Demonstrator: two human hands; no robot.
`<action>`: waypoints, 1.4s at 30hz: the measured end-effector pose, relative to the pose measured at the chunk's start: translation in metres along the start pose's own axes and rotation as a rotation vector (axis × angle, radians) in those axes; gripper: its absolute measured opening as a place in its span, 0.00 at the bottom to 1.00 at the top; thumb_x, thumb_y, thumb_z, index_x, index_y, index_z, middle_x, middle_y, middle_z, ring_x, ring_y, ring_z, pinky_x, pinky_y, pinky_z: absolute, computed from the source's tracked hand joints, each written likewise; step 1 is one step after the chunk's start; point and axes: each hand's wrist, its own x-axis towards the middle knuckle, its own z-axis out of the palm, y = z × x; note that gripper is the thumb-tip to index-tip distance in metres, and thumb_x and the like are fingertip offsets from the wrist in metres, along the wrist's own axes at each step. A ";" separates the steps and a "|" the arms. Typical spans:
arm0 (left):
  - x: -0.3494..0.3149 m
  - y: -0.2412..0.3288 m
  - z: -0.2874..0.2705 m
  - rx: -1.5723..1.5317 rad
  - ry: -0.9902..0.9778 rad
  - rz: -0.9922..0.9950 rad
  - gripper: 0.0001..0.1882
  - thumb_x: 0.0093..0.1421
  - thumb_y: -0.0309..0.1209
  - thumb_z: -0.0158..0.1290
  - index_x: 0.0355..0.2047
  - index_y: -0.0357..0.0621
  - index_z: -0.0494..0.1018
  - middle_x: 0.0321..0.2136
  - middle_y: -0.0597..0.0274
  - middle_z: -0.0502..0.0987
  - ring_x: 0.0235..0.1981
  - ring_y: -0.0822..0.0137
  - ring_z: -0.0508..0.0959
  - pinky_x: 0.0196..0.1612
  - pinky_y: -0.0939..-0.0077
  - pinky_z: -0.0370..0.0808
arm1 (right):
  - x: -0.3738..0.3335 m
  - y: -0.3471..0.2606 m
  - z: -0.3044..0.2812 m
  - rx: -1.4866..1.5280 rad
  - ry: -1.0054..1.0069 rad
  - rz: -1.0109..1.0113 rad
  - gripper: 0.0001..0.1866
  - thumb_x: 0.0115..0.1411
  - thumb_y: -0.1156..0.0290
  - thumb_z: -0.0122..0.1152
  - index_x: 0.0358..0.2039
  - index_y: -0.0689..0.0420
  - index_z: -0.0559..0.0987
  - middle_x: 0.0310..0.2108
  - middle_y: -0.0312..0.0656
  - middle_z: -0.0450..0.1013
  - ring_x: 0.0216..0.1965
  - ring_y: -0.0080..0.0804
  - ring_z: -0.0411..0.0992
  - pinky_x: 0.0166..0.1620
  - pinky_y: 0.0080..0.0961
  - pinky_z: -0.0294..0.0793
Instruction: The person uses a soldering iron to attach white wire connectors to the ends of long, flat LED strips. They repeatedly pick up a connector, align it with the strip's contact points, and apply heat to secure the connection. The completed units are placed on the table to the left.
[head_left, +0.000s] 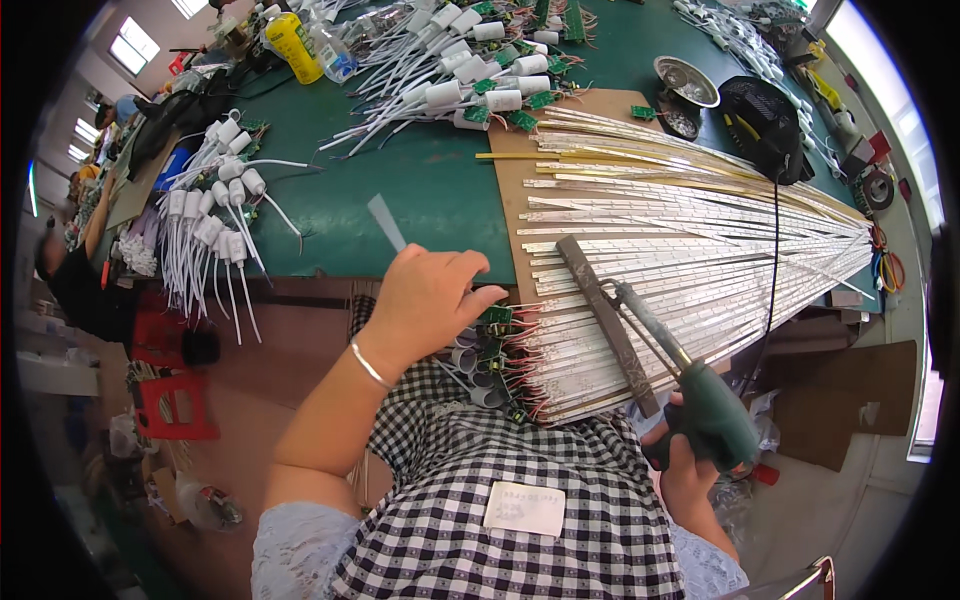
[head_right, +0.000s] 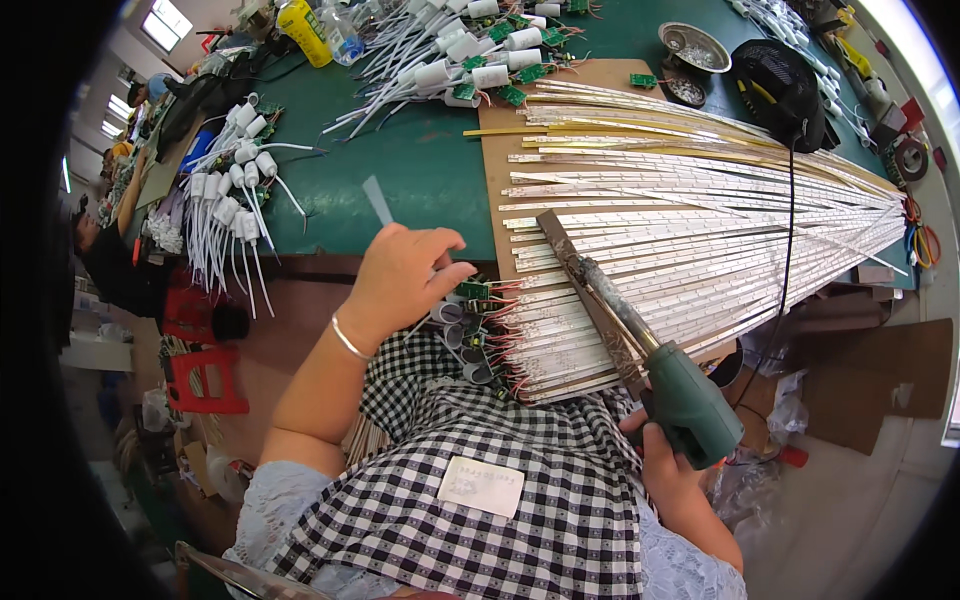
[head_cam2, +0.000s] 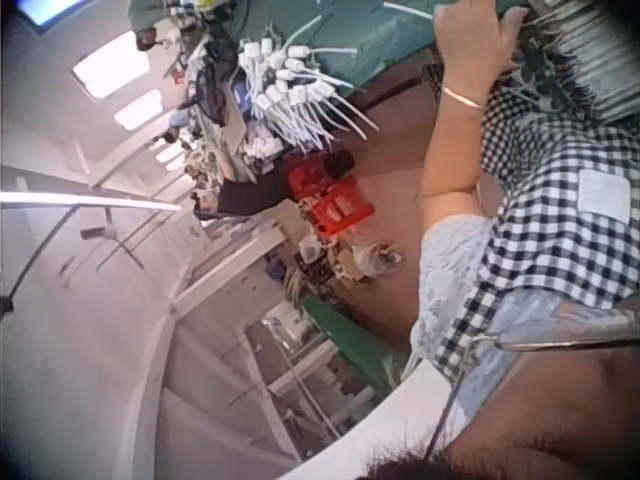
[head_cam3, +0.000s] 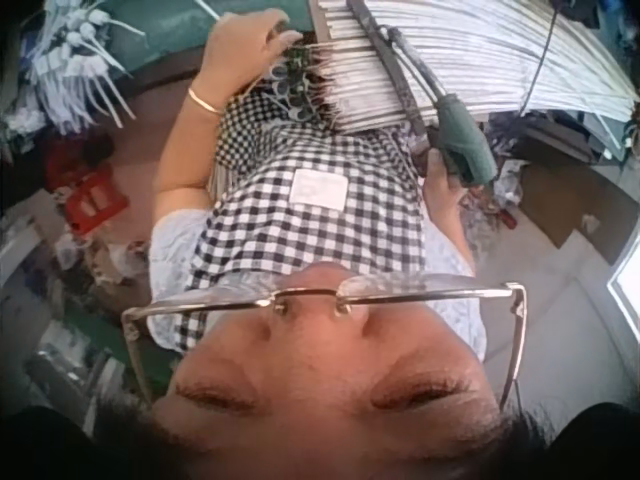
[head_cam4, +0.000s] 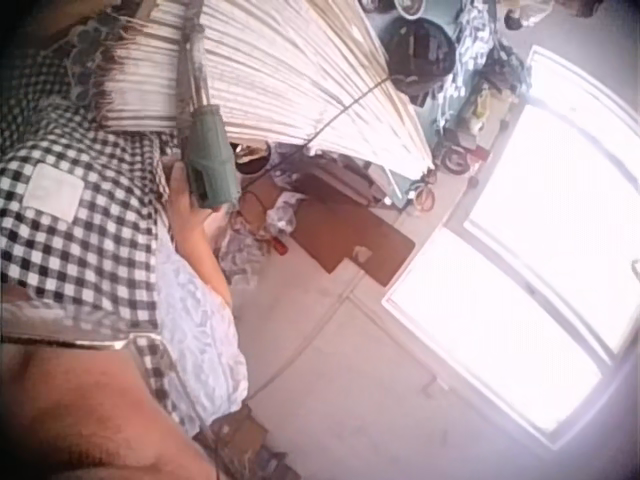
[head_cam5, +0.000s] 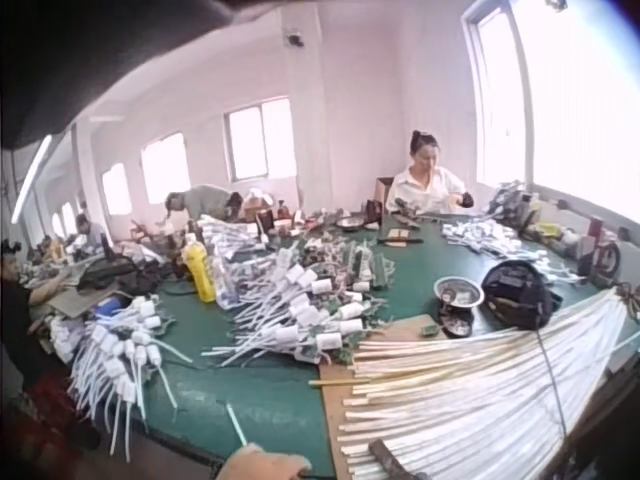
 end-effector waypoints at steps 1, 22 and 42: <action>0.002 -0.005 -0.005 -0.005 -0.016 0.013 0.12 0.54 0.39 0.58 0.32 0.45 0.75 0.24 0.65 0.77 0.26 0.63 0.76 0.35 0.69 0.65 | 0.005 0.001 0.005 0.008 0.022 -0.041 0.26 0.60 0.60 0.57 0.54 0.64 0.67 0.23 0.42 0.73 0.22 0.21 0.68 0.24 0.15 0.63; 0.167 -0.116 0.002 0.108 0.198 0.480 0.06 0.49 0.29 0.61 0.30 0.47 0.78 0.30 0.64 0.76 0.37 0.60 0.73 0.43 0.67 0.70 | 0.019 0.007 0.006 0.101 0.113 0.006 0.25 0.56 0.73 0.53 0.54 0.68 0.65 0.48 0.49 0.69 0.26 0.29 0.73 0.24 0.19 0.70; 0.183 -0.054 -0.147 -0.821 0.464 0.313 0.01 0.60 0.24 0.56 0.31 0.41 0.75 0.26 0.66 0.77 0.28 0.76 0.75 0.33 0.86 0.72 | 0.020 -0.002 0.010 0.149 0.077 0.084 0.26 0.56 0.77 0.50 0.56 0.66 0.62 0.49 0.49 0.68 0.26 0.32 0.74 0.25 0.21 0.73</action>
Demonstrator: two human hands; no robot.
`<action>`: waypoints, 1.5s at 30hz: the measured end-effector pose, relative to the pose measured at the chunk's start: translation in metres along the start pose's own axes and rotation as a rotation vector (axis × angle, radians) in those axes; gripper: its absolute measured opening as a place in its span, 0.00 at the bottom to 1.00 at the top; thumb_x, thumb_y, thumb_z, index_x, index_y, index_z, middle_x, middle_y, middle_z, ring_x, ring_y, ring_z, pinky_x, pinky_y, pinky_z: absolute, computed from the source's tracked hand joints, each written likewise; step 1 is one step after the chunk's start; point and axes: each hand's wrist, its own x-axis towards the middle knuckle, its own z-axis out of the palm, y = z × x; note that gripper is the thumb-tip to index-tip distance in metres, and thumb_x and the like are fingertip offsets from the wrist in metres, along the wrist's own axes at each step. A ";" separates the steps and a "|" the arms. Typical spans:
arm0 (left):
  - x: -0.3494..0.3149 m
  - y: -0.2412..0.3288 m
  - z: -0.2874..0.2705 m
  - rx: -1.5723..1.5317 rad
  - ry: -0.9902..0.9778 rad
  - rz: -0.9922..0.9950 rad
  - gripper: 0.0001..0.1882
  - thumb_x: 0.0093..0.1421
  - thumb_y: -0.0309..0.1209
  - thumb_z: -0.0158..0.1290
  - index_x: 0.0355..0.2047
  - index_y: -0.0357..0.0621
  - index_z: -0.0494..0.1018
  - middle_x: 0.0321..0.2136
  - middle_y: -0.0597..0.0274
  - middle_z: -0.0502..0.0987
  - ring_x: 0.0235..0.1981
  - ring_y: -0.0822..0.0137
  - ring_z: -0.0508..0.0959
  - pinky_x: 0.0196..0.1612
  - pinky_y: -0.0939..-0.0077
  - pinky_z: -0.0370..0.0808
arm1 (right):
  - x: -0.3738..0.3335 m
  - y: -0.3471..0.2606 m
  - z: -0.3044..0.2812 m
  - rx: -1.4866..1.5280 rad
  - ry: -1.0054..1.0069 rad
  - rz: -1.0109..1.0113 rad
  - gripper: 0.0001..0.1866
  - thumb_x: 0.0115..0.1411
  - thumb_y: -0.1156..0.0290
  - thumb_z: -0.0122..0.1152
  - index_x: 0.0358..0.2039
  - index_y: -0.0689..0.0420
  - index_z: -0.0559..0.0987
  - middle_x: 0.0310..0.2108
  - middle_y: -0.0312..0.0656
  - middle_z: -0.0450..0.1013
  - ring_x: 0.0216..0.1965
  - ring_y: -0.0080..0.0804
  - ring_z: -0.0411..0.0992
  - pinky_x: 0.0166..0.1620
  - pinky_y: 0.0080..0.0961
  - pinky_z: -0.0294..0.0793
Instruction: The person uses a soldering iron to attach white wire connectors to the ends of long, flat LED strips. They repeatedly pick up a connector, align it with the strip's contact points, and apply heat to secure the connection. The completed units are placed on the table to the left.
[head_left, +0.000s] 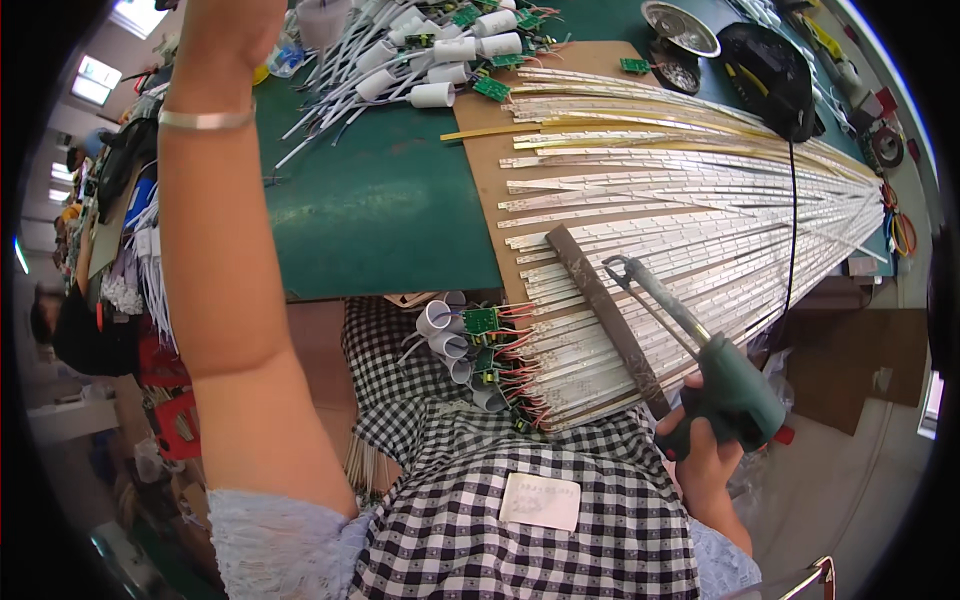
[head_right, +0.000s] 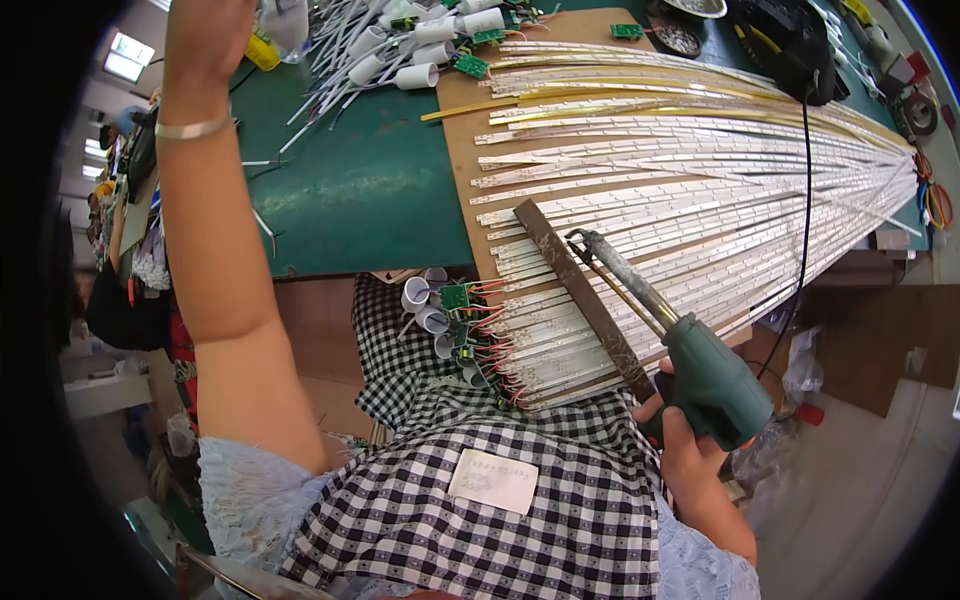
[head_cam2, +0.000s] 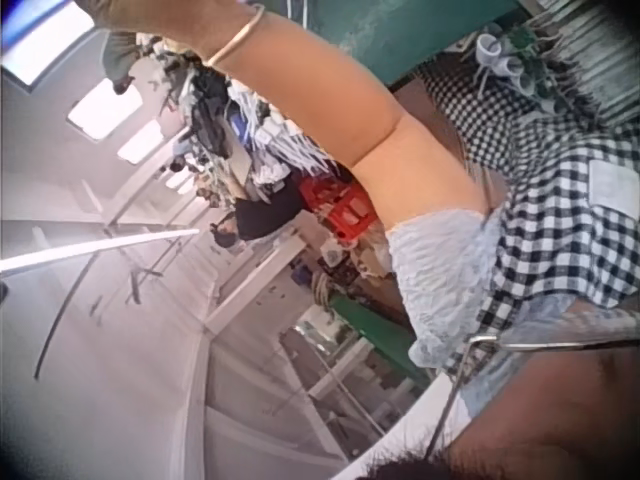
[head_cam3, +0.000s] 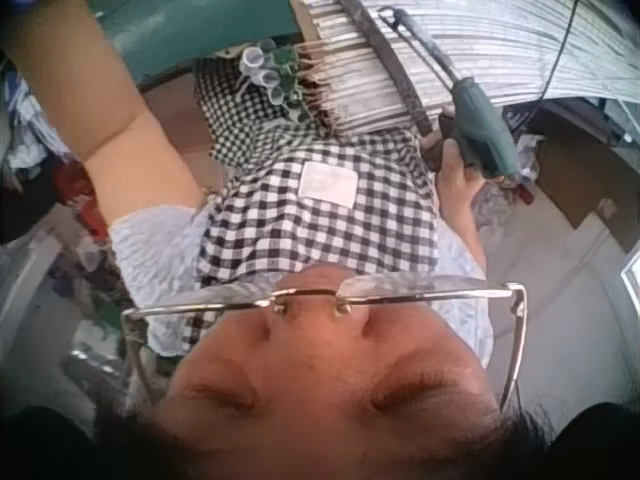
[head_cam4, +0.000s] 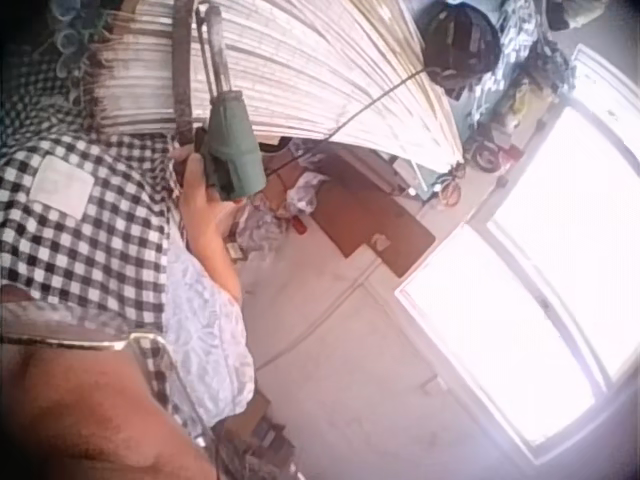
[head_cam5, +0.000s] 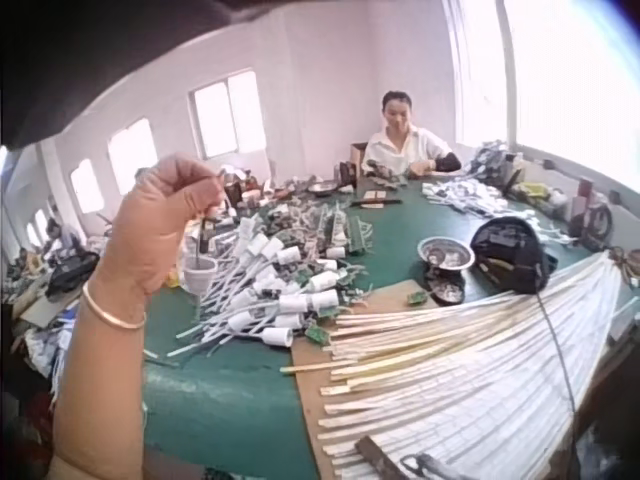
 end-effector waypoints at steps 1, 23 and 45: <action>-0.018 0.000 0.025 0.134 -0.139 0.047 0.02 0.60 0.24 0.56 0.32 0.39 0.75 0.26 0.66 0.77 0.27 0.77 0.75 0.33 0.87 0.72 | 0.001 0.002 -0.003 -0.024 -0.002 -0.003 0.26 0.56 0.76 0.51 0.56 0.66 0.62 0.49 0.49 0.68 0.26 0.32 0.74 0.26 0.22 0.73; -0.232 -0.005 0.116 0.638 -0.352 -0.011 0.11 0.41 0.21 0.63 0.27 0.45 0.77 0.24 0.67 0.74 0.30 0.63 0.74 0.36 0.67 0.67 | 0.009 -0.009 -0.002 -0.291 -0.299 0.040 0.16 0.56 0.77 0.57 0.46 0.64 0.75 0.34 0.44 0.75 0.31 0.28 0.77 0.37 0.23 0.75; -0.237 -0.011 0.114 0.594 -0.343 -0.025 0.13 0.37 0.22 0.62 0.27 0.46 0.78 0.24 0.67 0.71 0.32 0.62 0.73 0.37 0.66 0.68 | 0.014 -0.015 0.007 -0.652 -0.435 -0.033 0.17 0.47 0.79 0.61 0.41 0.62 0.79 0.40 0.48 0.77 0.40 0.47 0.75 0.43 0.35 0.75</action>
